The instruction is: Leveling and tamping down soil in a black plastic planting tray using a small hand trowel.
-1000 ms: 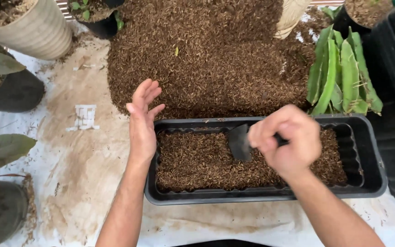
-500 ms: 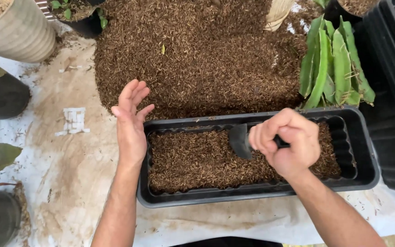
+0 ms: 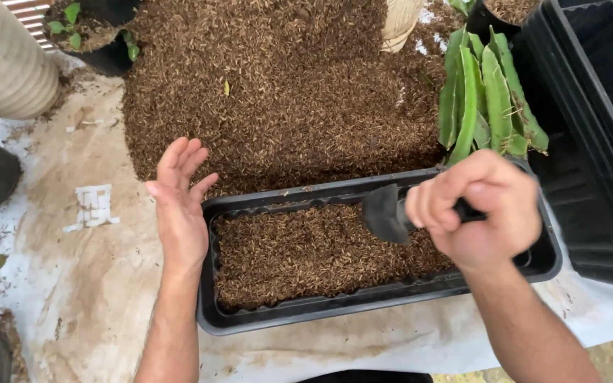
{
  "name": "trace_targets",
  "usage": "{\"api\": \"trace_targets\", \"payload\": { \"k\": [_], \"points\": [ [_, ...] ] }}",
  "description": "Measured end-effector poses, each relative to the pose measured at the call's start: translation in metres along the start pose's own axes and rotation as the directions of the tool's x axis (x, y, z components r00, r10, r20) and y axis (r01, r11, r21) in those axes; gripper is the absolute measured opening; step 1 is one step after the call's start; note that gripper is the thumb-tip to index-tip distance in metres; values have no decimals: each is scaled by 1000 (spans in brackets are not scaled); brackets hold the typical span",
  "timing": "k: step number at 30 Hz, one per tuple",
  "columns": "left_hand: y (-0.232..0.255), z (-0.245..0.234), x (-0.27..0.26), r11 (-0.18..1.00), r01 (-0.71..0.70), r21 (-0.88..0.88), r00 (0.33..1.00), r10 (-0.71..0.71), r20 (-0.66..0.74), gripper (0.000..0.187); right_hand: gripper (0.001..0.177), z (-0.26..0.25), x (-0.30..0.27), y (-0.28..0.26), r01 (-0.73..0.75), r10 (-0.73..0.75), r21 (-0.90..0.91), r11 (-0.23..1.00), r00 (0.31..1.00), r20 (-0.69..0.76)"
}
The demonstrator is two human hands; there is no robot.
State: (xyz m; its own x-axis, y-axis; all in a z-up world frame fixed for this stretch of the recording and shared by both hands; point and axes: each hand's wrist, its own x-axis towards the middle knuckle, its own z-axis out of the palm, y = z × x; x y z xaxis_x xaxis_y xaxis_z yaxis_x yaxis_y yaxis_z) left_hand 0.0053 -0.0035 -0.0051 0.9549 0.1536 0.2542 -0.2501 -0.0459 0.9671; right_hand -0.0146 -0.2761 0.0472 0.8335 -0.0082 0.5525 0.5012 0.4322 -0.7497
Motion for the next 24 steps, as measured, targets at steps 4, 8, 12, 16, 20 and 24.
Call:
{"api": "trace_targets", "payload": {
  "k": [4, 8, 12, 16, 20, 24],
  "points": [
    [-3, -1, 1, 1000, -4, -2, 1000, 4, 13, 78, 17, -1, -15, 28, -46, 45, -31, 998, 998, -32],
    [-2, -1, 1, 1000, -11, 16, 1000, 11, 28, 78, 16, 5, -18, 26, -48, 47, -45, 998, 999, -22],
    [-1, -1, 0, 1000, -9, 25, 1000, 9, 27, 79, 20, -2, -7, 21, 27, -27, -64, 998, 1000, -9],
    [0, -5, -1, 1000, 29, 1, 999, -29, 15, 85, 24, -9, 3, -18, -37, 38, -10, 999, 999, 36],
    [3, -4, 1, 999, 32, -6, 999, -32, 14, 85, 20, -11, -4, -16, -35, 34, -13, 999, 999, -40],
    [-1, 0, 0, 1000, -11, 24, 1000, 10, 18, 80, 15, -21, -19, 24, -3, -1, -48, 999, 997, -81]
  ]
}}
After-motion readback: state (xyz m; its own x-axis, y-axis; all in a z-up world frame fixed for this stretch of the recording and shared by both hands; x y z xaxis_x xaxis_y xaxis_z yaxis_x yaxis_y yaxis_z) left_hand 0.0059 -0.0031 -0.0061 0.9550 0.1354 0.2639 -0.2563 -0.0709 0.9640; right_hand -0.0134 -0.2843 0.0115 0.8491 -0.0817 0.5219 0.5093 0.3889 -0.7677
